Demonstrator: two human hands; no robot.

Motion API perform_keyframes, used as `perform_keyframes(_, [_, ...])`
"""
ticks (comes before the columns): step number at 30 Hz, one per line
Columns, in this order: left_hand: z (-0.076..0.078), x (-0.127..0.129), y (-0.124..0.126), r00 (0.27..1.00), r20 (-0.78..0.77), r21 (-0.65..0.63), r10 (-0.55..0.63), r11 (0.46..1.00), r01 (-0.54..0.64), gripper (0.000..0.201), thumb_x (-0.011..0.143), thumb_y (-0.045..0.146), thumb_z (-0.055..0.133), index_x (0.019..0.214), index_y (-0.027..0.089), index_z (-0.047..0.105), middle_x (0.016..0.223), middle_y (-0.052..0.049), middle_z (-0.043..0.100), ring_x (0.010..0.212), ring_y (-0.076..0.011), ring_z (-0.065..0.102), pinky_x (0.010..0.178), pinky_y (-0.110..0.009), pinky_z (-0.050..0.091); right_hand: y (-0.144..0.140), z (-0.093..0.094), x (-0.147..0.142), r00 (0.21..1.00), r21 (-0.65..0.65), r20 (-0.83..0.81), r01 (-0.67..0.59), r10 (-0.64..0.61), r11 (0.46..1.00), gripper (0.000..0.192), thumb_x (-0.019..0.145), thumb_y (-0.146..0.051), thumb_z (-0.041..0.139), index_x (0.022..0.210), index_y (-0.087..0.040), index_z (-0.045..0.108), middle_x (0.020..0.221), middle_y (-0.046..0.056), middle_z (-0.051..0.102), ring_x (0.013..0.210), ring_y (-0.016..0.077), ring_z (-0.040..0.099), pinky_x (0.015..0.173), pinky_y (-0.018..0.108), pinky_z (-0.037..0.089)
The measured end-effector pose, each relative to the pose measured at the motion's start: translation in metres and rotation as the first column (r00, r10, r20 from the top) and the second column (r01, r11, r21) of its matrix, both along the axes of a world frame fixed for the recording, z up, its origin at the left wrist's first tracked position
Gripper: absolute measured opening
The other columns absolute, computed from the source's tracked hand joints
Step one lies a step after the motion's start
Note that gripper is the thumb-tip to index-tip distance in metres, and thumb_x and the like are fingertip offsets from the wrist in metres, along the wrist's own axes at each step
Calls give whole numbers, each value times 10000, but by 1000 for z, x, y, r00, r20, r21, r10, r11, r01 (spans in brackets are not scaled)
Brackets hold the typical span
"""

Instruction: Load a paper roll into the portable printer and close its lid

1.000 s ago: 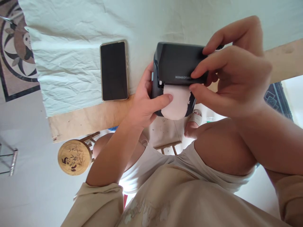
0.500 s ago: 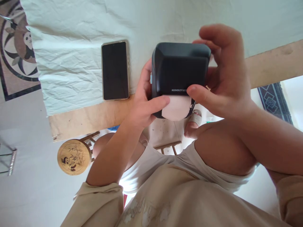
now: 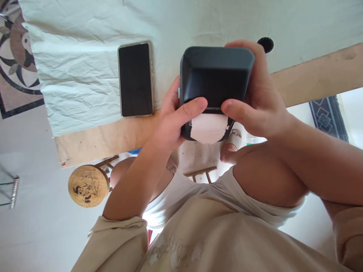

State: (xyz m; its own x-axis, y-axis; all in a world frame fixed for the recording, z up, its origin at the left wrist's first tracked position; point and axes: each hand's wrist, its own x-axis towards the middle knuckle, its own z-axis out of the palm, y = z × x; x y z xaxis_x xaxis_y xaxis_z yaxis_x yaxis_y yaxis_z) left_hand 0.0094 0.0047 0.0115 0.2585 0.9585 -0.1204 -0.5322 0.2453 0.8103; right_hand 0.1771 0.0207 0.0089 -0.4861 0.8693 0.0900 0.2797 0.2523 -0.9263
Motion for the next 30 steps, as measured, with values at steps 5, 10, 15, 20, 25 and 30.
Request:
perform_keyframes(5, [5,5,-3,997,-39,-38,59,997,-61,234,797,305,636,980,195,540,740,-8,581,559,-76,547,483,-178,407,2,-3,-1,1000,24,-31,-2,3,1000,699,857,-544,488,1354,-215,123,1000,37,447,826,-8,452,770,164,457])
perform_keyframes(10, [10,6,-3,996,5,-118,93,989,-91,229,873,376,532,990,179,548,857,-44,640,810,-152,670,557,-199,477,1,-2,0,999,-12,-2,46,-46,999,783,845,-621,492,1392,-209,112,1148,47,452,946,5,496,797,130,485])
perform_keyframes(15, [4,-1,3,977,177,-109,-122,984,143,417,937,463,373,1067,177,648,996,-37,670,1126,-197,611,878,-279,543,-4,1,3,993,-42,32,115,-114,992,818,867,-629,458,1475,-243,71,1252,61,412,740,-46,458,627,92,460])
perform_keyframes(20, [-13,-5,7,985,173,-143,-16,989,41,405,905,495,465,1037,175,674,962,-9,666,1109,-169,604,866,-241,533,-4,0,6,988,122,-22,155,-154,980,763,878,-596,459,1466,-199,180,1338,77,340,952,-10,463,703,65,449])
perform_keyframes(25, [-14,-5,4,986,156,-110,57,993,-40,285,929,365,461,925,164,664,842,5,656,836,-93,625,744,-183,515,-3,1,9,996,209,40,73,-83,975,725,849,-515,522,1444,-238,214,1371,51,282,960,-8,453,638,60,398])
perform_keyframes(30, [-15,-8,5,972,207,-105,109,990,-89,250,902,272,518,706,147,610,688,38,611,643,-40,562,633,-147,486,-4,8,8,995,235,87,30,-52,971,771,808,-467,594,1439,-229,222,1401,66,249,850,-39,432,542,43,382])
